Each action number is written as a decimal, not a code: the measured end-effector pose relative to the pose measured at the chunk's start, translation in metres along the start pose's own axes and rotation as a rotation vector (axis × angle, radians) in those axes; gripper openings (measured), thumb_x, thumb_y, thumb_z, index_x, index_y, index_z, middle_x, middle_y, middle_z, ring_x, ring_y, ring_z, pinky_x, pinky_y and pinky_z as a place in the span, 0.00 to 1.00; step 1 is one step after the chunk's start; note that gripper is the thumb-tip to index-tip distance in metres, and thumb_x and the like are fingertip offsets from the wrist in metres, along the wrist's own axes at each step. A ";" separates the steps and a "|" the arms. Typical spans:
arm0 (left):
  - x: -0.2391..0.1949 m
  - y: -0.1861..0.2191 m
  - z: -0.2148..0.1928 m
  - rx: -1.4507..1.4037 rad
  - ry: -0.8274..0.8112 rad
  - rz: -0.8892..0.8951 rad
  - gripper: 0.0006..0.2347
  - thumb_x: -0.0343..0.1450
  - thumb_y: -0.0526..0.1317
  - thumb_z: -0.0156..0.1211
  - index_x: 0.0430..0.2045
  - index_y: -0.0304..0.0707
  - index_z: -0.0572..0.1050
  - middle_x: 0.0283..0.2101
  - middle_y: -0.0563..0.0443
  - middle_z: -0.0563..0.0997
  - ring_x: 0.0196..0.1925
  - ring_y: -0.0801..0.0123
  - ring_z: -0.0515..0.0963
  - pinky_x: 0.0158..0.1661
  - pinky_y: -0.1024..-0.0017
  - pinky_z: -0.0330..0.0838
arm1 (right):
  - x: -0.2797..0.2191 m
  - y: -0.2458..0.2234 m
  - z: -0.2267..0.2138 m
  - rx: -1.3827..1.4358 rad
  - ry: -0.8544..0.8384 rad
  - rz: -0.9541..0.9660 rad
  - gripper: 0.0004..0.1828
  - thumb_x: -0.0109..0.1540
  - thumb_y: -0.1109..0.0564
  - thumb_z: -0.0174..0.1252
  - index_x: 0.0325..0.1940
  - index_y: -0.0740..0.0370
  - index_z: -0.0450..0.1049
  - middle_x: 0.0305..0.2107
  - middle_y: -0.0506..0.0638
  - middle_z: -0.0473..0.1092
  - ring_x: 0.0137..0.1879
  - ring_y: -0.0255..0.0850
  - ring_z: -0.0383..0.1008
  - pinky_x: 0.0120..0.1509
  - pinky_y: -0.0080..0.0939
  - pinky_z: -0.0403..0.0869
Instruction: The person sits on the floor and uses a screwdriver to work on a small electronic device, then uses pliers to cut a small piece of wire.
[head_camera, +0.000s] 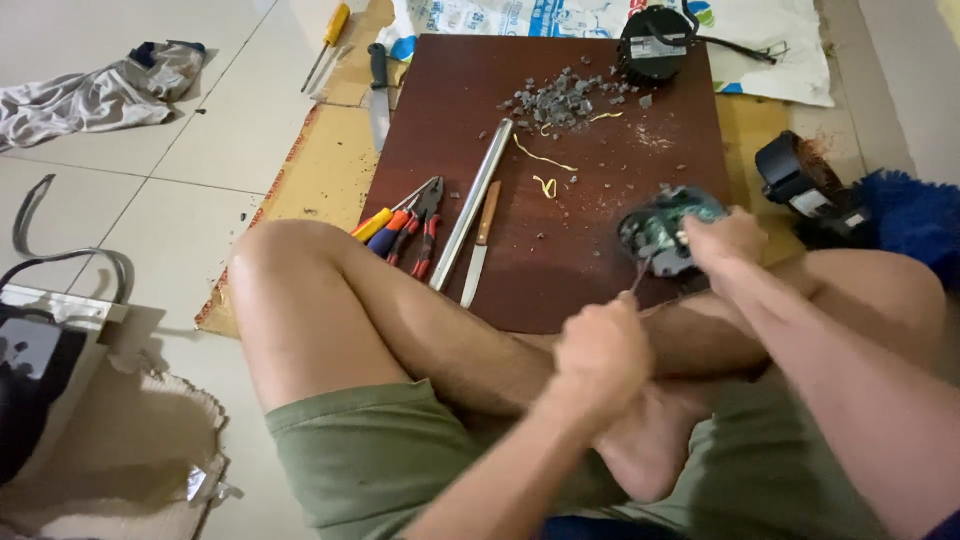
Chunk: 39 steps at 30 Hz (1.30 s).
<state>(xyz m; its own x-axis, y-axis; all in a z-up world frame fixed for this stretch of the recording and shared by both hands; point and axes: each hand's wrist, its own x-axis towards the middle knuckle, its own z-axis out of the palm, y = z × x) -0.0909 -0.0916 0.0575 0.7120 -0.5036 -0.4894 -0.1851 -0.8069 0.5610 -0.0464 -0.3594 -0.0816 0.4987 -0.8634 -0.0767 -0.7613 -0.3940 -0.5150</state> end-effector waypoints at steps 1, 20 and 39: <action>0.012 -0.008 -0.004 -0.003 -0.003 0.009 0.16 0.78 0.35 0.46 0.58 0.42 0.78 0.45 0.34 0.86 0.52 0.42 0.85 0.47 0.48 0.83 | -0.009 -0.008 -0.003 -0.004 0.009 0.003 0.40 0.60 0.37 0.66 0.68 0.65 0.74 0.54 0.66 0.75 0.64 0.66 0.72 0.63 0.66 0.73; 0.028 0.026 0.069 -0.903 0.241 -0.173 0.17 0.76 0.41 0.50 0.59 0.44 0.77 0.57 0.41 0.83 0.66 0.53 0.78 0.65 0.54 0.69 | -0.021 -0.011 0.006 -0.132 0.195 -0.085 0.27 0.57 0.41 0.64 0.54 0.59 0.76 0.45 0.63 0.79 0.56 0.64 0.79 0.57 0.62 0.77; -0.011 -0.070 -0.025 -0.282 -0.070 0.016 0.18 0.73 0.42 0.51 0.57 0.54 0.80 0.51 0.36 0.86 0.54 0.42 0.85 0.47 0.47 0.82 | -0.058 -0.023 -0.010 -0.078 0.126 -0.224 0.30 0.62 0.40 0.62 0.61 0.60 0.73 0.46 0.68 0.78 0.55 0.70 0.77 0.55 0.69 0.76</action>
<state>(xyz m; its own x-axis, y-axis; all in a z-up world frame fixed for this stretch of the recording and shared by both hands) -0.0685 -0.0222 0.0403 0.6602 -0.5438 -0.5180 0.0063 -0.6857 0.7279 -0.0621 -0.3036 -0.0571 0.6064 -0.7826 0.1410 -0.6702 -0.5984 -0.4391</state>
